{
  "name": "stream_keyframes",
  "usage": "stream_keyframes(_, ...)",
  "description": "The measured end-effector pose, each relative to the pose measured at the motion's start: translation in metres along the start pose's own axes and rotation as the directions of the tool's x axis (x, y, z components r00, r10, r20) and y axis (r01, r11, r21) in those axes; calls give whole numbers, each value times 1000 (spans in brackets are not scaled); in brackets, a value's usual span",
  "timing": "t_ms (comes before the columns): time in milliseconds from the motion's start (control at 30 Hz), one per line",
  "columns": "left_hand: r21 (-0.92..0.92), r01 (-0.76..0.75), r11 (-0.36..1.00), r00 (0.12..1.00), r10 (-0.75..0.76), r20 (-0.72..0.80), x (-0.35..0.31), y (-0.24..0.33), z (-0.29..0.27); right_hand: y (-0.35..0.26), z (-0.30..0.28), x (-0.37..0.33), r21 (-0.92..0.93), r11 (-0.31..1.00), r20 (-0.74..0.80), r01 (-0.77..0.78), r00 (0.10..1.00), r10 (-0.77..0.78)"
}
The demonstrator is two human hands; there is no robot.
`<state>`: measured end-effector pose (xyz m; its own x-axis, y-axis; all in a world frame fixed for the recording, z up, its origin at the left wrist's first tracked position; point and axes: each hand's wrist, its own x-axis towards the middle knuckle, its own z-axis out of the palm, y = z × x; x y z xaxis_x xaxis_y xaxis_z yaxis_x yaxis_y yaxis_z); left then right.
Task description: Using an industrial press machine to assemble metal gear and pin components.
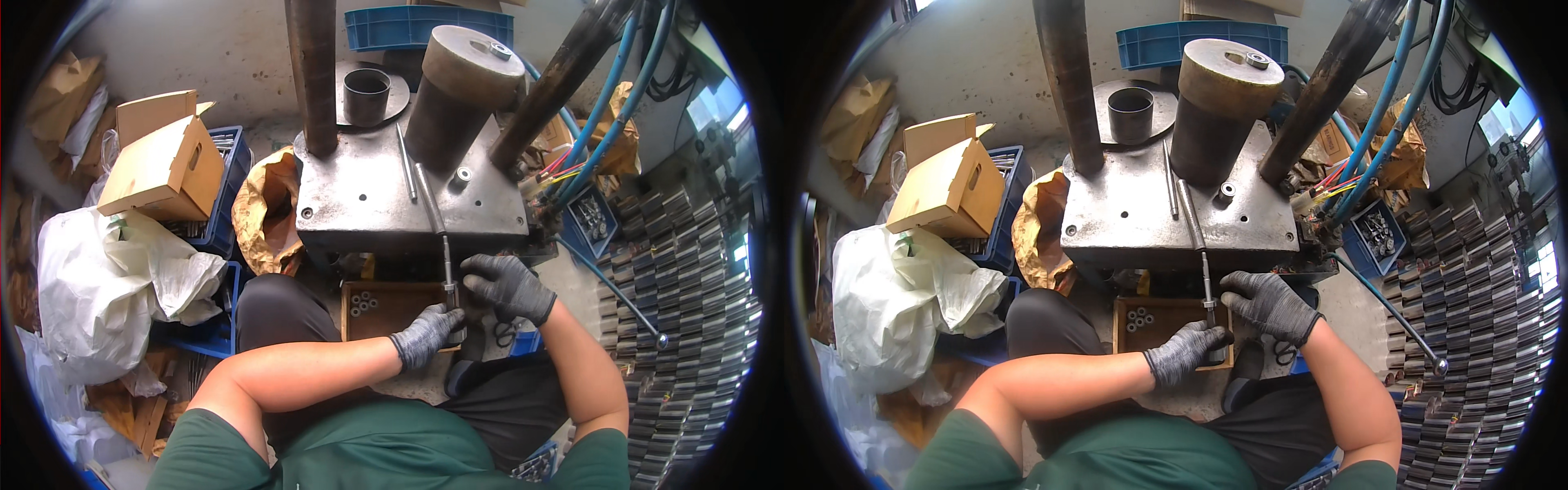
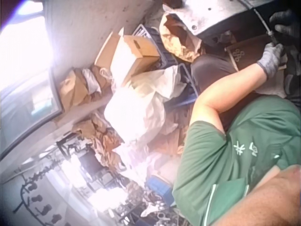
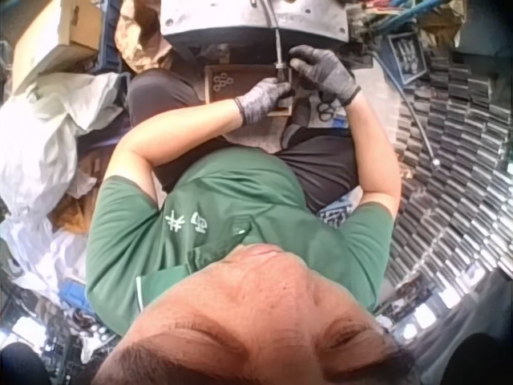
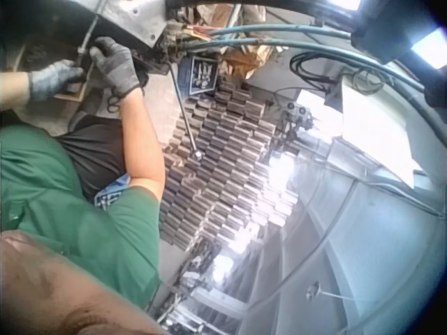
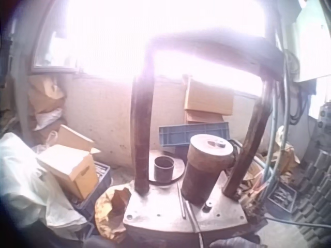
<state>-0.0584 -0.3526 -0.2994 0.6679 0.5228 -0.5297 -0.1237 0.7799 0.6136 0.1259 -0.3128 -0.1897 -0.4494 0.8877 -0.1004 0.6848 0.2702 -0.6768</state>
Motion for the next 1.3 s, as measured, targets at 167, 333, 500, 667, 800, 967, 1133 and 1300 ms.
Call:
stream_keyframes(167, -62, -46, 997, 998, 44, -33, 13, 4, -3, 33, -6, -4, -133, 990, 39, -35, 998, 40)
stream_keyframes(333, -122, -264, 957, 965, 260, -42, 26, 16, -6, 46, -15, -9, -123, 983, 68, -134, 987, 143)
stream_keyframes(500, -96, -441, 892, 897, 438, -52, 33, 33, -28, 53, -20, -12, -137, 974, 173, -182, 964, 205)
stream_keyframes(667, 54, -536, 843, 842, 538, -43, 33, 33, -38, 40, -24, -12, -219, 932, 318, -288, 882, 347)
stream_keyframes(800, 254, -619, 743, 757, 651, -59, 22, 24, -38, 60, -16, -20, -218, 934, 319, -283, 884, 342)
stream_keyframes(967, 414, -776, 475, 541, 839, 51, -9, 46, -28, 102, 15, -3, -310, 943, 354, -120, 906, 231)
stream_keyframes(1133, 278, -892, 357, 405, 903, 140, -27, 92, -18, 93, 15, 12, -367, 930, 487, 11, 854, 182)
stream_keyframes(1300, 539, -842, 13, 147, 967, 207, -40, 189, 15, 112, 24, 25, -332, 927, 495, 174, 869, 14)
